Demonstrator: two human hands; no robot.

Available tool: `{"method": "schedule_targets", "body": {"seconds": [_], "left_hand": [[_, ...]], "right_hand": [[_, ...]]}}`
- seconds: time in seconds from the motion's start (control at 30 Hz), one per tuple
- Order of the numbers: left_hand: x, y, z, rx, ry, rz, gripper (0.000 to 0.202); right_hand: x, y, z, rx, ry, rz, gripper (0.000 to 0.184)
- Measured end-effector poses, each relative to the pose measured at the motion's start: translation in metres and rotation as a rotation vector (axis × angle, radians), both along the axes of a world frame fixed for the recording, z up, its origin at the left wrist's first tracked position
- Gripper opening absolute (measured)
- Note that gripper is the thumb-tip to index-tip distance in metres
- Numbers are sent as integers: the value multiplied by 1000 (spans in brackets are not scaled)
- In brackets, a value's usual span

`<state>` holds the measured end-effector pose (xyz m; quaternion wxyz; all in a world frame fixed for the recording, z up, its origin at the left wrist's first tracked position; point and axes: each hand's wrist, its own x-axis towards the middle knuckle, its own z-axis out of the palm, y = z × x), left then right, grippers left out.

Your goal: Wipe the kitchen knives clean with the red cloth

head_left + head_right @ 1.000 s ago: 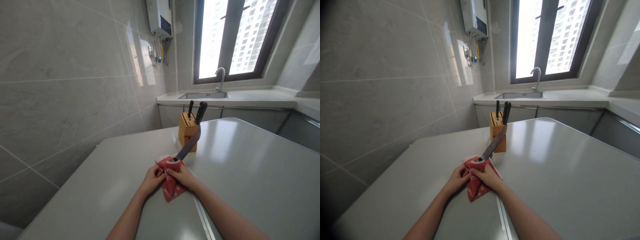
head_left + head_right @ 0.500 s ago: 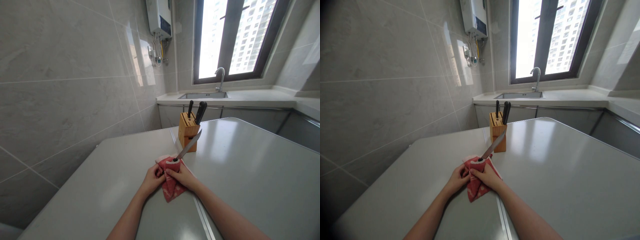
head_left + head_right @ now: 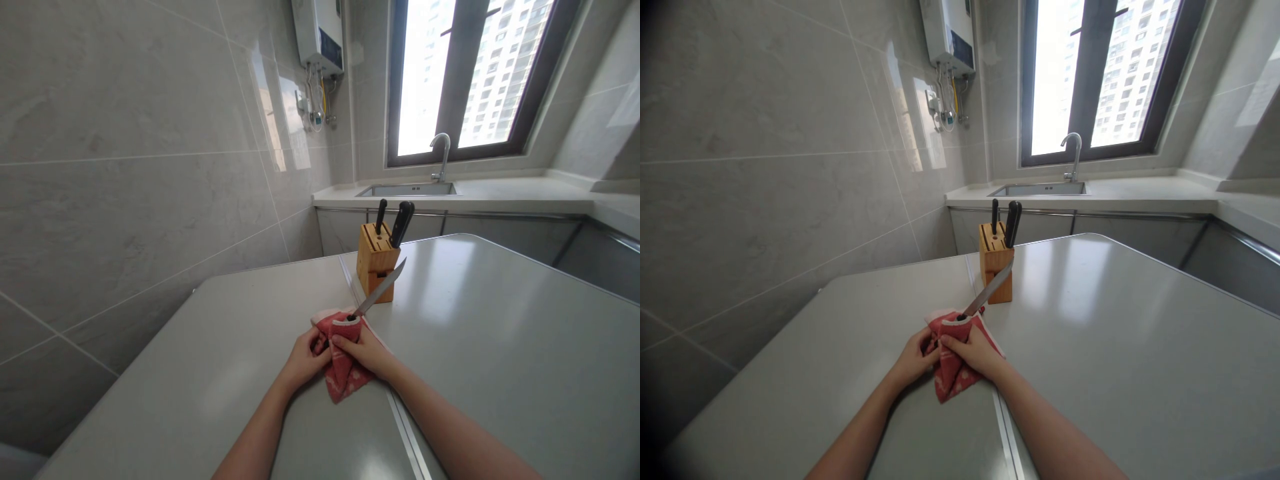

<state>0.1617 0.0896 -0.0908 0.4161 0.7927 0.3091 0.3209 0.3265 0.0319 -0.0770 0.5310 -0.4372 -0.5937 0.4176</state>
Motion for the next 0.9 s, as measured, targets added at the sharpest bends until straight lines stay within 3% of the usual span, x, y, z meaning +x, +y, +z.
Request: {"method": "schedule_targets", "body": {"seconds": [0.33,0.9], "left_hand": [[1,1,1,-190,-94,20,38],[-1,4,-2,-146,-83,-15,46]], "right_hand": [[1,1,0,-6,-49,-23,26],[0,1,-3,20,-43,-66,26]]}}
